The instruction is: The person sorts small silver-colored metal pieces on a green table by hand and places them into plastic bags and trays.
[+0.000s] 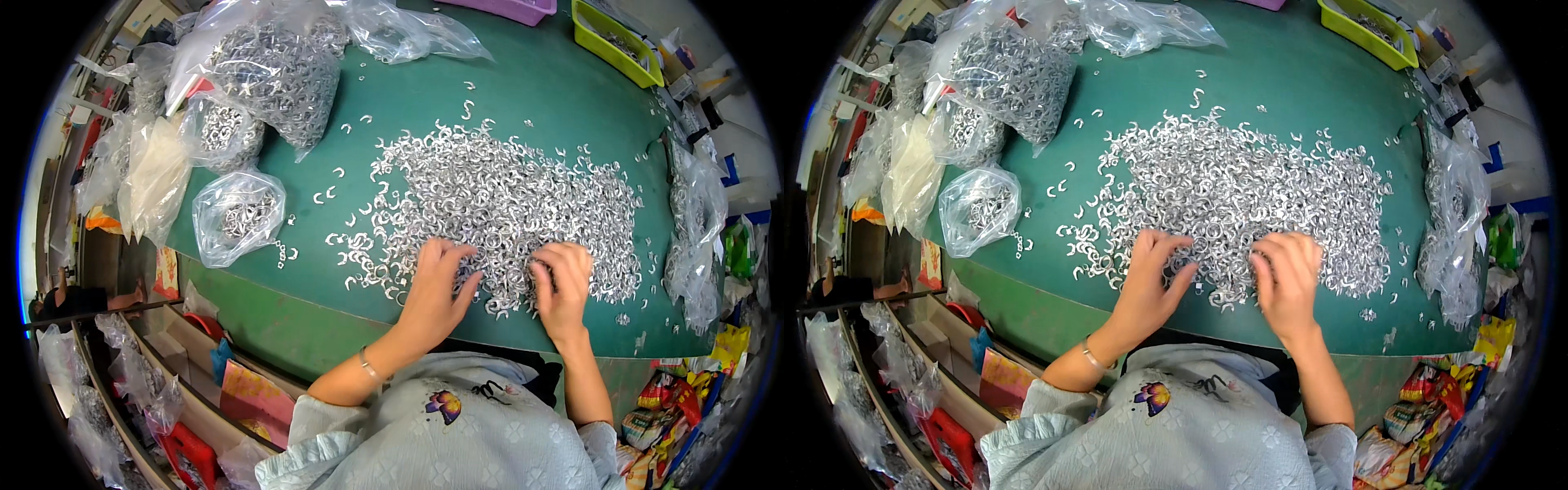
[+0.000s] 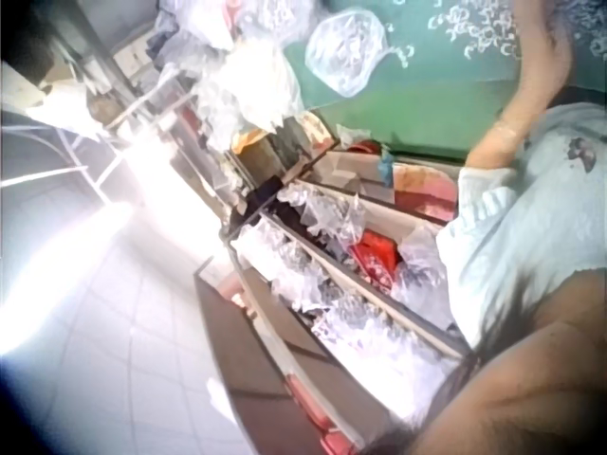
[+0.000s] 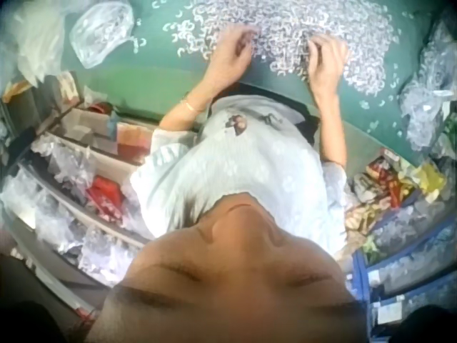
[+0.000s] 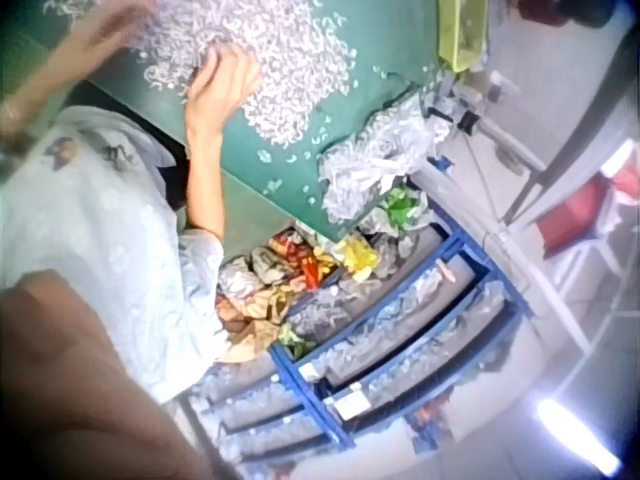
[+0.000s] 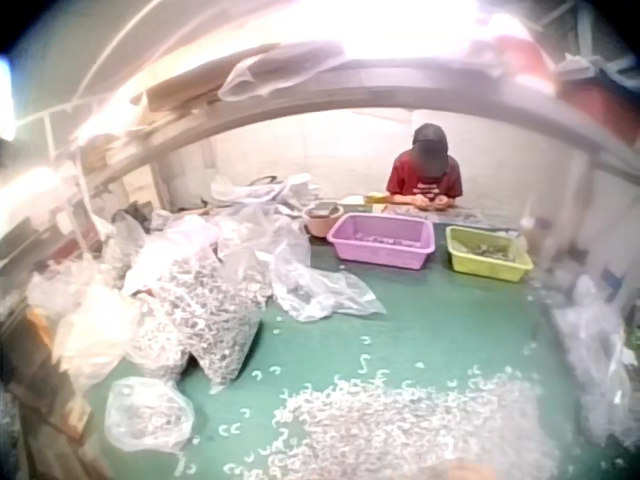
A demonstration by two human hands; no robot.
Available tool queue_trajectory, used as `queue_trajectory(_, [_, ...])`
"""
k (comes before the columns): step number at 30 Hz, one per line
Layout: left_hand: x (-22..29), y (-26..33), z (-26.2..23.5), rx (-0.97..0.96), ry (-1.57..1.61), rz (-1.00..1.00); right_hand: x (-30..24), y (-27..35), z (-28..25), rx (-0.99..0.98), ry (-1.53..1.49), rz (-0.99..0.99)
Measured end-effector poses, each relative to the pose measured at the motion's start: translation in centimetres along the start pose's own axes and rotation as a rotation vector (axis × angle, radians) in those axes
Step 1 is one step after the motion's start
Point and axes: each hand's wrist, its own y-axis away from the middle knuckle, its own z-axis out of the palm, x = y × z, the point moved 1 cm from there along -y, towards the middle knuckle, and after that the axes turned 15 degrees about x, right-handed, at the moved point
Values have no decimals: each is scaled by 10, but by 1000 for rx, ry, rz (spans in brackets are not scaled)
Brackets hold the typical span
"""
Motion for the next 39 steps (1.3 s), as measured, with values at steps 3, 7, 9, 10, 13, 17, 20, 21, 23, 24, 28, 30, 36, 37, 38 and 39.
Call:
queue_trajectory(3, [-2,-7,18,23,-269,207,-11,0,3,-139,68,-26])
queue_trajectory(7, [-2,-8,20,2,-290,224,-10,7,0,-177,158,-26])
queue_trajectory(9, [-8,-6,20,10,-222,206,-13,8,-3,-162,167,-28])
queue_trajectory(10, [-11,-4,19,11,-187,198,-16,7,-4,-186,171,-18])
queue_trajectory(13, [-13,0,15,-59,66,-231,-20,7,-7,-221,158,10])
queue_trajectory(17, [-11,-9,0,-58,823,-735,-10,4,-10,-108,-20,148])
queue_trajectory(20, [-10,-12,-5,-89,1143,-931,11,8,-13,-12,-670,742])
queue_trajectory(21, [-9,-12,-6,-60,1167,-953,17,7,-12,7,-933,963])
queue_trajectory(23, [-8,-14,-6,-17,1211,-997,13,-13,-11,-19,-1212,1179])
queue_trajectory(24, [-5,-16,-5,-44,905,-827,11,-20,-8,-33,-1308,1274])
queue_trajectory(28, [5,-20,16,-27,-81,-50,16,-38,10,-227,-874,959])
queue_trajectory(30, [3,-24,26,-60,-325,226,12,-49,26,-207,-443,516])
queue_trajectory(36, [-1,-23,19,10,-180,162,-3,-61,56,-245,-19,11])
queue_trajectory(37, [-1,-21,13,-6,-40,-24,-1,-62,56,-260,-52,56])
queue_trajectory(38, [0,-18,5,-22,100,-209,2,-63,53,-276,-86,100])
queue_trajectory(39, [-1,-17,-3,-37,240,-393,4,-64,48,-291,-119,145])
